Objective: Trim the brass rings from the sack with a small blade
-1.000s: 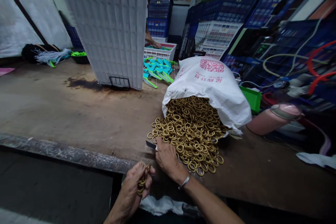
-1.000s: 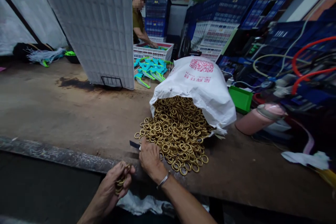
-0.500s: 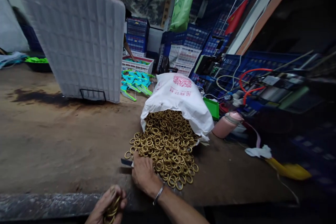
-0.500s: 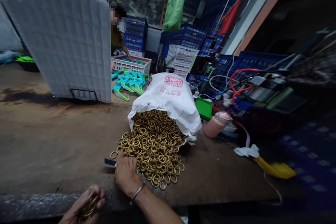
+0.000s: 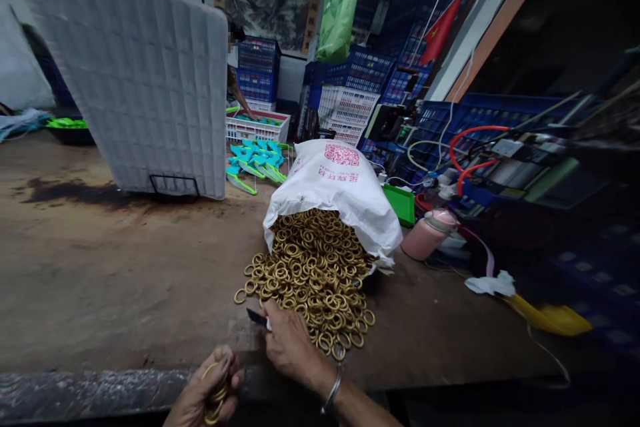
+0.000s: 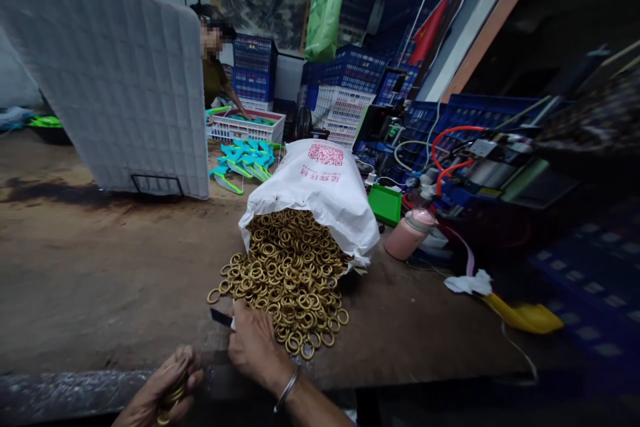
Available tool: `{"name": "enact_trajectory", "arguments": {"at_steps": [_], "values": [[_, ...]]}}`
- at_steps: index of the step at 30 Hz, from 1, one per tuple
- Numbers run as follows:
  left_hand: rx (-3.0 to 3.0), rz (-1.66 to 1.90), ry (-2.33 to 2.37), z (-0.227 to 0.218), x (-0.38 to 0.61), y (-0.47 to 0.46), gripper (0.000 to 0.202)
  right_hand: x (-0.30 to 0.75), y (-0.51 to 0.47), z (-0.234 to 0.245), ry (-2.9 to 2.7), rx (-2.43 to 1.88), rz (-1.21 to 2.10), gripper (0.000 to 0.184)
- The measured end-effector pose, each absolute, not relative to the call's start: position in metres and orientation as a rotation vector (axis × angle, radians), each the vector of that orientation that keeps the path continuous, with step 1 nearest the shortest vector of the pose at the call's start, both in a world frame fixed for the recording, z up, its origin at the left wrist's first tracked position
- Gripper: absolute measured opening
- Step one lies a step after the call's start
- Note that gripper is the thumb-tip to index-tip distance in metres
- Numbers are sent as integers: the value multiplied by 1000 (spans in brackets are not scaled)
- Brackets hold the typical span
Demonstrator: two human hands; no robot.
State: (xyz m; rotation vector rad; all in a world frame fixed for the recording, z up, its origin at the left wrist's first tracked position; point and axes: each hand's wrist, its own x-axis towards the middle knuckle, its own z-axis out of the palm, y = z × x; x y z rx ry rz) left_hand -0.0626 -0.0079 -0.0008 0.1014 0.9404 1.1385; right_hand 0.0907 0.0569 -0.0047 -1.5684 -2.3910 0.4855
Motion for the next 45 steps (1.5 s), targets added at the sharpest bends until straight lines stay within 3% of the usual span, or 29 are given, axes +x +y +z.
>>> {"name": "enact_trajectory", "arguments": {"at_steps": [7,12,20,24,30,34,45], "values": [[268,1101,852,-7,-44,1,27,107,61,1,-2110,-1515,879,9],[410,1146,1014,-5,-30,4,31,115,56,5,-1991,-1347,1020,18],[479,1022,998,2,-14,8,30,123,34,4,-2139,-1195,787,10],[567,1046,1055,3,-10,4,29,125,29,3,-1929,-1204,1005,6],[873,1064,1267,-3,-6,-2,28,121,27,2,-1487,-1307,1376,24],[1048,1133,1303,2,1,-6,23,119,24,-3,-1355,-1303,1504,25],[900,937,1282,10,5,-12,29,135,19,6,-1701,-1341,1234,17]]}}
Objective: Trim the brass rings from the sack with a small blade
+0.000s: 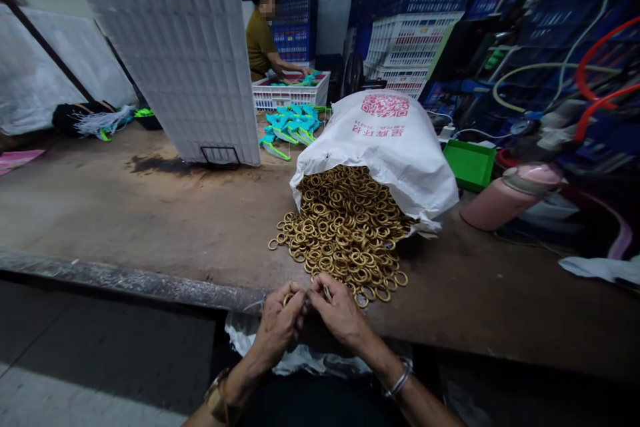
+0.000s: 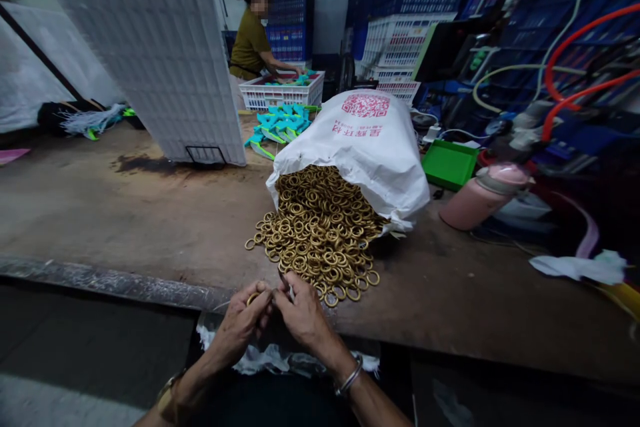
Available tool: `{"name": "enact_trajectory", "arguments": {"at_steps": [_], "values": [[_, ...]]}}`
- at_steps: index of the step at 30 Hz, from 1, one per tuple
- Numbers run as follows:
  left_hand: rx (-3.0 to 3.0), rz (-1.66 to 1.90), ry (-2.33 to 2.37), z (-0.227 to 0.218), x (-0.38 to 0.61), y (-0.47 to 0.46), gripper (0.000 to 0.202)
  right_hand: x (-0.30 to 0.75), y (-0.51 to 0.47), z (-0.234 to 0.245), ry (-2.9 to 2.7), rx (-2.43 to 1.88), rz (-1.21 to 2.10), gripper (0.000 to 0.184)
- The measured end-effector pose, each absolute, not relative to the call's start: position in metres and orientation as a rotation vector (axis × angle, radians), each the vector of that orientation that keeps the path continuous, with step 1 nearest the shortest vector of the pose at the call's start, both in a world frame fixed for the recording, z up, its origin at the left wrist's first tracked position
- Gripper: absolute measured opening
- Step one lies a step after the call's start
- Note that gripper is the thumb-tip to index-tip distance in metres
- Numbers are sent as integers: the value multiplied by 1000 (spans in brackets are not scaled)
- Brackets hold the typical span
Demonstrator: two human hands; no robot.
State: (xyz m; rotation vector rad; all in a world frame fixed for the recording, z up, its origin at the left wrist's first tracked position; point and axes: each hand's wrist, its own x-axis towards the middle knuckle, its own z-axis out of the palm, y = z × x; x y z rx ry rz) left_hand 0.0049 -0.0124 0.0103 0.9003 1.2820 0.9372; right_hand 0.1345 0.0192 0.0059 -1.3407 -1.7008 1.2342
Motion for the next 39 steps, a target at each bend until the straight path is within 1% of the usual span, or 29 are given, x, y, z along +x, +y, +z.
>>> {"name": "enact_trajectory", "arguments": {"at_steps": [5,8,14,16,18,23,27,31,34,37,39], "values": [[921,874,1212,4,5,-13,33,139,20,1,-1687,-1358,1256,15],[912,841,1222,4,6,-14,33,140,22,-5,-1590,-1355,1334,15],[914,840,1195,8,10,-9,30,142,22,-2,-1038,-1283,1804,20],[917,848,1181,9,11,-7,29,143,21,-1,-947,-1244,1867,21],[877,848,1179,9,12,-7,29,143,20,-1,-979,-1284,1786,21],[690,890,1086,8,14,-6,29,142,17,-5,-1384,-1357,1400,21],[649,888,1026,9,13,-7,27,144,16,-3,-1480,-1393,1320,21],[609,880,993,12,12,-9,27,145,17,-1,-1482,-1387,1325,20],[572,861,976,13,11,-10,27,146,17,-3,-1498,-1379,1316,23],[526,846,986,16,11,-10,29,150,16,-6,-1563,-1417,1188,24],[515,858,988,16,11,-10,30,152,13,-7,-1680,-1470,1057,19]]}}
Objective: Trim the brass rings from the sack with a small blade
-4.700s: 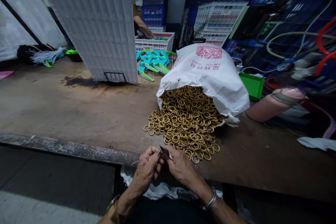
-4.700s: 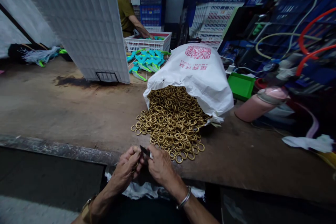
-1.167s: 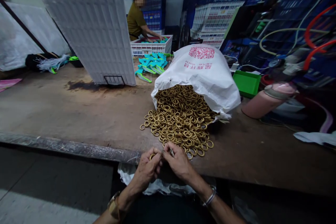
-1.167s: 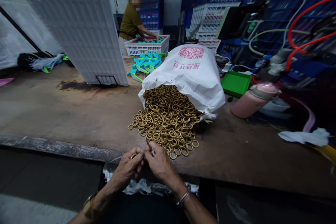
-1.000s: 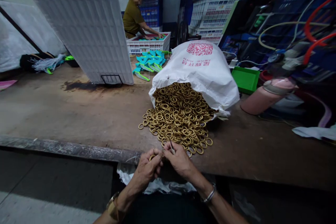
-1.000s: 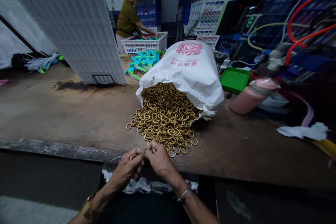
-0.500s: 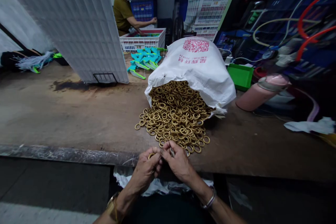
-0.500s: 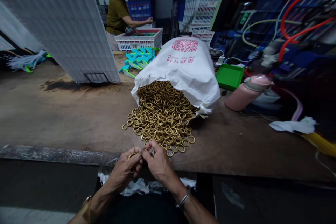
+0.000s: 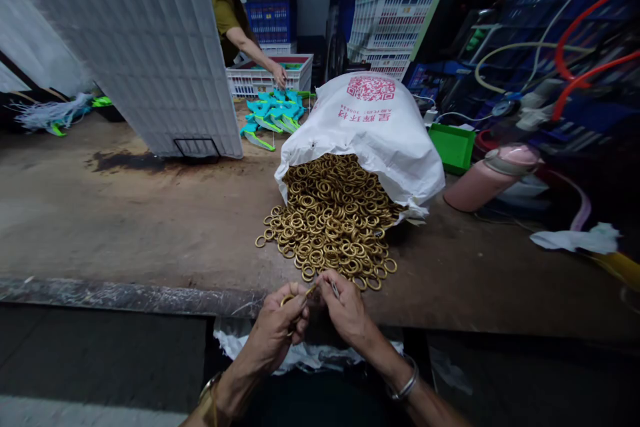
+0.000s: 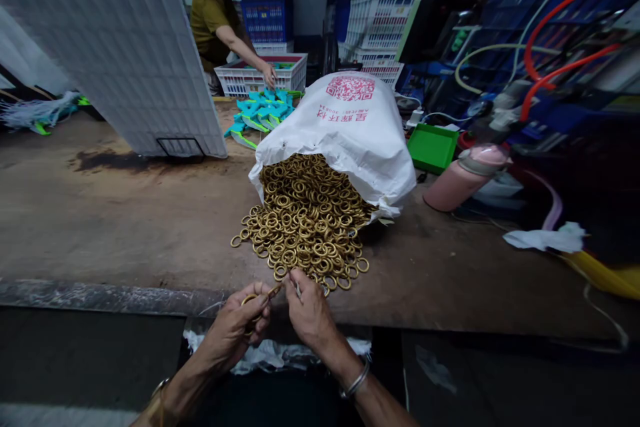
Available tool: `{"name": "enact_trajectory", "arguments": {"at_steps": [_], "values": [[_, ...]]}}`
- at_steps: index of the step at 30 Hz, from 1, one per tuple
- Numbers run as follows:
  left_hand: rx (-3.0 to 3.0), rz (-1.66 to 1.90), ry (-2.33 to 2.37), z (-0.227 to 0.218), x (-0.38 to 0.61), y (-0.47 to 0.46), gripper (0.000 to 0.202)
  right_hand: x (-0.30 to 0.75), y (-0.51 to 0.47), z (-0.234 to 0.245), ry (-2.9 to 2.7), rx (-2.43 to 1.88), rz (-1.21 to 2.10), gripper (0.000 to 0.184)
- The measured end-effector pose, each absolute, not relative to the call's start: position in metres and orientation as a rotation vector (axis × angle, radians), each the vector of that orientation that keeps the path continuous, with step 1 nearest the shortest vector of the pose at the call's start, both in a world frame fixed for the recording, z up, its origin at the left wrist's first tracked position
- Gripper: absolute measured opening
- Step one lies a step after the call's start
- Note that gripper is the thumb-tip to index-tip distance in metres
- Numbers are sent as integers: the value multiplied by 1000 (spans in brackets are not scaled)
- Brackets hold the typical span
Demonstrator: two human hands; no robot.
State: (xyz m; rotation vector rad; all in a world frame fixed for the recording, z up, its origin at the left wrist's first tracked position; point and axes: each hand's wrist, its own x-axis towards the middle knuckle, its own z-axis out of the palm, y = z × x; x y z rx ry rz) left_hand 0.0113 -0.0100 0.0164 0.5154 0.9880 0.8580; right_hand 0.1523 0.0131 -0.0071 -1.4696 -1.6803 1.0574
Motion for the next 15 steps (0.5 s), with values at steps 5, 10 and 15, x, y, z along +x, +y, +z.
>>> {"name": "enact_trajectory", "arguments": {"at_steps": [5,10,15], "values": [[551,908,979,15,13,-10,30,154,1,-1,-2116,-1561,867,26],[583,868,1055,17,11,-15,31,153,-2,7,-2318,-1782,644,32],[675,661,1027,18,3,-30,31,173,-1,6,-2153,-1989,453,29]]}}
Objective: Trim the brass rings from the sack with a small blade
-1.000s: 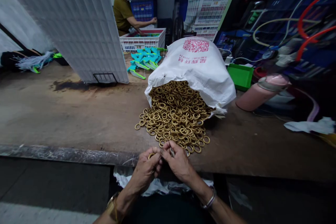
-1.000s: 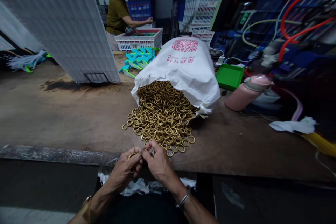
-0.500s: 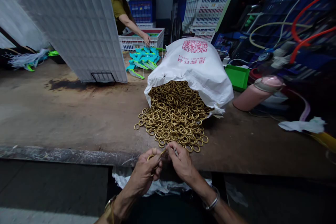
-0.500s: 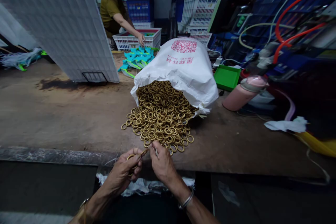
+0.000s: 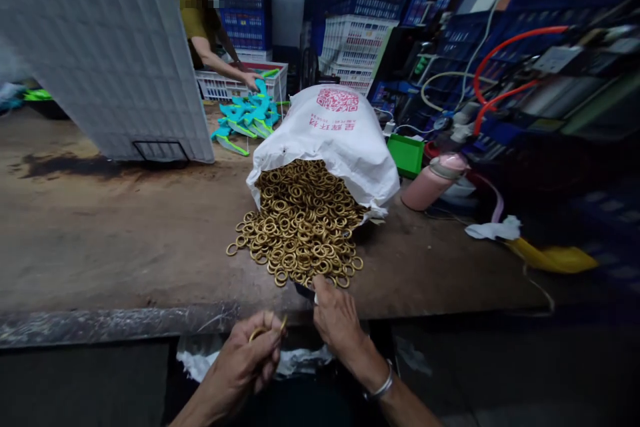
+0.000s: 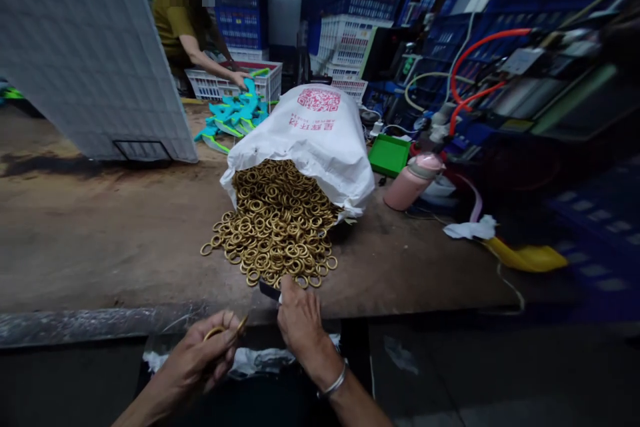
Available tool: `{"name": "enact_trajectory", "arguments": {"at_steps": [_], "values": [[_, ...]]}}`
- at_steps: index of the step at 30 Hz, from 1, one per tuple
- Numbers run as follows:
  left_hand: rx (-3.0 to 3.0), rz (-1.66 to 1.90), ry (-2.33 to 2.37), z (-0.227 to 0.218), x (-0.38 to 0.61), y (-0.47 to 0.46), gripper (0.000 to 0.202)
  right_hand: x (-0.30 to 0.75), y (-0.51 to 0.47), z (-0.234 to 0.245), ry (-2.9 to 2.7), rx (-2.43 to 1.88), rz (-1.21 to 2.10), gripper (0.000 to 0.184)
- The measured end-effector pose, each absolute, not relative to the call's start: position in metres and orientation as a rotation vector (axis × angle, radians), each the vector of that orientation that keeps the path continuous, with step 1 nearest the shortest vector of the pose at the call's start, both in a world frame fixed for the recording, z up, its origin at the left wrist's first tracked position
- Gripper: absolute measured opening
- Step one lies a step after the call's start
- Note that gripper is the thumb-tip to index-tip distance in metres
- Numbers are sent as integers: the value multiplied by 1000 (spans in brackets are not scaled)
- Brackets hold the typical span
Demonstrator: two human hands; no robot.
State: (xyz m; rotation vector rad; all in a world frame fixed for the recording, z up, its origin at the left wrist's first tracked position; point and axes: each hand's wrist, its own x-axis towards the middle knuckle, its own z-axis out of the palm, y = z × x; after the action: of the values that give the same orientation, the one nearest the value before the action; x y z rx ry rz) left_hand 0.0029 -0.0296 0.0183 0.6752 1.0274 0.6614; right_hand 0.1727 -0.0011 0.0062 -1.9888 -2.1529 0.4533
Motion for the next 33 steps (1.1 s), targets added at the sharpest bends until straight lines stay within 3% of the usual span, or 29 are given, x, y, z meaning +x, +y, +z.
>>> {"name": "enact_trajectory", "arguments": {"at_steps": [3,8,12,18,27,33], "values": [[656,565,1037,7,-5,-39,31,193,-4,-2,-1980,-1986,423,33],[277,570,1084,-19,-16,-44,23,213,0,-19,-1763,-1935,414,22],[-85,606,1222,-40,-17,-40,14,208,14,-21,-1815,-1936,323,27],[-113,727,1170,-62,-12,-38,12,192,29,-13,-1899,-2115,185,20],[261,761,1181,-39,-2,-54,31,202,37,-17,-1771,-1841,344,9],[994,946,1274,-18,16,-41,25,186,32,-11,-1562,-1651,801,15]]}}
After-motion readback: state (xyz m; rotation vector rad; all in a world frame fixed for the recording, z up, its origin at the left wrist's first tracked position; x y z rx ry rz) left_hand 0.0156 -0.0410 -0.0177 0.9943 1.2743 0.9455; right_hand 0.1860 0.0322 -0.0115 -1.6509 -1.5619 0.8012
